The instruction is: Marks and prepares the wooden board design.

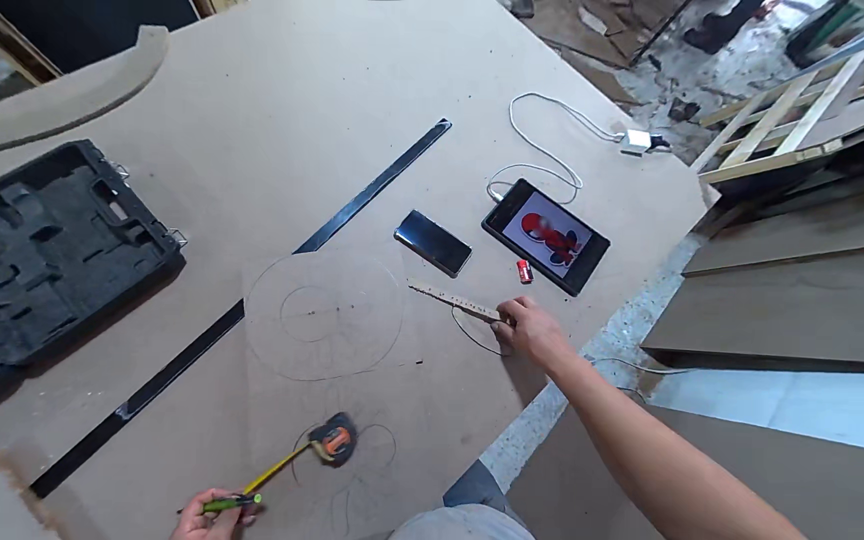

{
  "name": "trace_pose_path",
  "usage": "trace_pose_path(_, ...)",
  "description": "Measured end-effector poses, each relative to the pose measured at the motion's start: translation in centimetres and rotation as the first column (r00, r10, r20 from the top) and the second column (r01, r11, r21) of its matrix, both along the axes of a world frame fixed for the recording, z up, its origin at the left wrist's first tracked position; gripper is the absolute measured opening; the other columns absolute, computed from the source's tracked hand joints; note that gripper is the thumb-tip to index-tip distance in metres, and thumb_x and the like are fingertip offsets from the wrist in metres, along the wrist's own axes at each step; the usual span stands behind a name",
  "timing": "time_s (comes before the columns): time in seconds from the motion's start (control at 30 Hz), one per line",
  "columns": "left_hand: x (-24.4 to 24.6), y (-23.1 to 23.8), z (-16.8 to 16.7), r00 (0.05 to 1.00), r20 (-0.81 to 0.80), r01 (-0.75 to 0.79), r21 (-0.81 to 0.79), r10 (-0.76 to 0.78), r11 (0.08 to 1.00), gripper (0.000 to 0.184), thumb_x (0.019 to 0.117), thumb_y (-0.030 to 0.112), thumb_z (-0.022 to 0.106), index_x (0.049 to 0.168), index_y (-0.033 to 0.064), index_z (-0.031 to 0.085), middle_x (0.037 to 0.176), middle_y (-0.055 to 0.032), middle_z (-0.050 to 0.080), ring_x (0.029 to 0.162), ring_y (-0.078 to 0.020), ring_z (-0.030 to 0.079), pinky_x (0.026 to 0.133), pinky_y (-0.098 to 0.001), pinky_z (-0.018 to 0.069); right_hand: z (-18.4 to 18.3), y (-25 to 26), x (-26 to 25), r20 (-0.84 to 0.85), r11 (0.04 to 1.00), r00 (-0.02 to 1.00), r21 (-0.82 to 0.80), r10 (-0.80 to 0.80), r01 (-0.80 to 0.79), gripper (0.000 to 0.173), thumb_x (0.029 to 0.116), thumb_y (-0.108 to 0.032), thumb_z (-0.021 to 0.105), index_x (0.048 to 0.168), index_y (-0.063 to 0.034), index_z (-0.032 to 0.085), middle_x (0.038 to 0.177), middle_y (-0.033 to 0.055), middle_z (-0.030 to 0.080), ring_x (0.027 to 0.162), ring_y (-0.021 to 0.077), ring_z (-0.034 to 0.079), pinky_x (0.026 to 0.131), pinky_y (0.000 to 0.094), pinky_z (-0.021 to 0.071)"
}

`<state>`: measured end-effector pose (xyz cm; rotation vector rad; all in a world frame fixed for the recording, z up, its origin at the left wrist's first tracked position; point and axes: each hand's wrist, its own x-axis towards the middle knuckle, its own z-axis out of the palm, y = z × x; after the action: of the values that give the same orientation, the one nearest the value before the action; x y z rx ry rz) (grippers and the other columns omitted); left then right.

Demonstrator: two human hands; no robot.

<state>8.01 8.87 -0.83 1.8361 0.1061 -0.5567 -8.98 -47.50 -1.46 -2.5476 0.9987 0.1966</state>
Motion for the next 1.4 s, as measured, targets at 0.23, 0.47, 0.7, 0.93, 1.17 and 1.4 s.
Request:
trace_pose_path(0.23,3.5,3.5,-0.6,0.997,0.037,-0.082,0.499,0.073,0.862,0.026,0.1026,0.013,0.054,0.123,-0.0016,0.058,0.085,-0.0111,0.068,0.065,-0.0177,0.068,0.060,-0.0391,0.0609,0.6,1.5,0.2,-0.272,0.998,0.962,-0.036,0.032,-0.043,0.025,0.1046,-0.029,0.055,0.115,-0.0083,0.065,0.115,0.0156,0.067,0.101,0.0358,0.069,0.082,0.0582,0.0576)
trace_pose_path(0.47,3.8,3.4,1.9,0.998,0.001,0.033,0.789,-0.055,0.614,0.063,0.1010,0.026,0.061,0.158,0.0100,0.039,0.125,-0.0262,0.067,0.111,-0.0455,0.067,0.095,-0.0671,0.0514,8.3,1.7,-0.7,-0.351,0.996,0.936,-0.067,0.024,-0.051,0.023,0.1008,-0.011,0.056,0.121,-0.0010,0.060,0.117,0.0256,0.065,0.102,0.0461,0.068,0.080,0.0658,0.0548)
trace_pose_path(0.7,-0.4,-6.1,7.4,0.834,0.290,0.195,0.642,-0.469,0.742,0.055,0.1025,0.029,0.059,0.151,0.0049,0.050,0.140,-0.0187,0.061,0.128,-0.0338,0.061,0.108,-0.0547,0.0491,17.3,1.9,-8.8,-0.211,0.994,0.977,-0.103,-0.044,0.023,0.021,0.1075,-0.019,0.052,0.110,-0.0025,0.064,0.092,0.0214,0.069,0.086,0.0429,0.069,0.075,0.0665,0.0536)
trace_pose_path(0.93,-6.7,-18.0,5.9,0.569,0.333,0.634,0.403,-0.751,0.660,0.045,0.1016,0.032,0.060,0.145,0.0187,0.060,0.144,-0.0036,0.062,0.130,-0.0166,0.061,0.109,-0.0388,0.0516,9.0,4.0,-10.4,0.111,0.908,0.915,0.216,-0.388,0.359,0.039,0.1043,-0.027,0.060,0.140,-0.0115,0.060,0.105,0.0129,0.074,0.088,0.0282,0.073,0.083,0.0558,0.0606)
trace_pose_path(1.17,-12.1,-11.4,2.9,0.746,0.141,0.558,0.400,-0.651,0.727,0.040,0.0966,0.020,0.067,0.133,0.0043,0.066,0.123,-0.0118,0.071,0.111,-0.0206,0.071,0.099,-0.0422,0.0577,2.5,-1.9,-5.1,-0.039,0.733,0.834,0.454,-0.551,0.506,0.033,0.1019,-0.029,0.064,0.127,-0.0096,0.071,0.100,0.0129,0.074,0.086,0.0261,0.072,0.082,0.0505,0.0587)
trace_pose_path(1.4,-15.0,-15.3,3.9,0.836,0.060,0.454,0.482,-0.545,0.750,0.037,0.0977,0.020,0.065,0.131,0.0044,0.067,0.119,-0.0097,0.073,0.106,-0.0155,0.072,0.096,-0.0365,0.0591,1.5,-4.6,-4.2,-0.317,0.946,0.948,0.305,-0.008,0.110,0.022,0.0984,-0.029,0.062,0.104,-0.0102,0.072,0.099,0.0161,0.072,0.097,0.0361,0.069,0.082,0.0629,0.0536)
